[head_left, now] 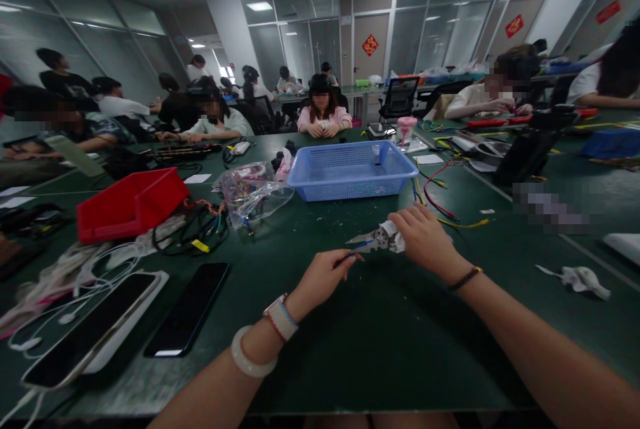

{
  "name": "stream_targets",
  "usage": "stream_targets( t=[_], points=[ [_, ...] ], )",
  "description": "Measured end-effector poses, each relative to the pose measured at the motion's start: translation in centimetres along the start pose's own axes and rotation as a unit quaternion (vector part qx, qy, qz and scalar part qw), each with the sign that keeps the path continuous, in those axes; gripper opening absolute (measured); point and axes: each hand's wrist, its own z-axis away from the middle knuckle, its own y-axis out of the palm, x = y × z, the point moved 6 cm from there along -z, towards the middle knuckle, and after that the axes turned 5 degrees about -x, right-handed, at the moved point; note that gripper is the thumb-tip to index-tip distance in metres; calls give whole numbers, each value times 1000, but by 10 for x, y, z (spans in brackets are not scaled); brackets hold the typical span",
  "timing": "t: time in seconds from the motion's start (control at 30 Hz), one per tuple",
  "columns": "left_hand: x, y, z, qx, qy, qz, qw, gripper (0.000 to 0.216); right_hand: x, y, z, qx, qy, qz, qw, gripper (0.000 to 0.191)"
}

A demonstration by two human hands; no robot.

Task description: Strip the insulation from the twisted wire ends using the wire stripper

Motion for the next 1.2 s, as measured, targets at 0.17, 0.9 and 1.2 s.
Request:
stream_targets(
  t=[0.17, 0.9, 1.2],
  points=[
    [1, 2, -1, 7, 3, 2, 1000, 35, 0, -3, -1, 32, 0, 5, 999, 24],
    [-10, -1, 2, -3, 35, -15, 999, 33, -5, -6, 4, 12, 37, 24, 999, 39],
    [-13, -3, 4, -47, 82, -49, 994, 31, -6, -7, 6, 5, 63, 18, 998, 57]
  ],
)
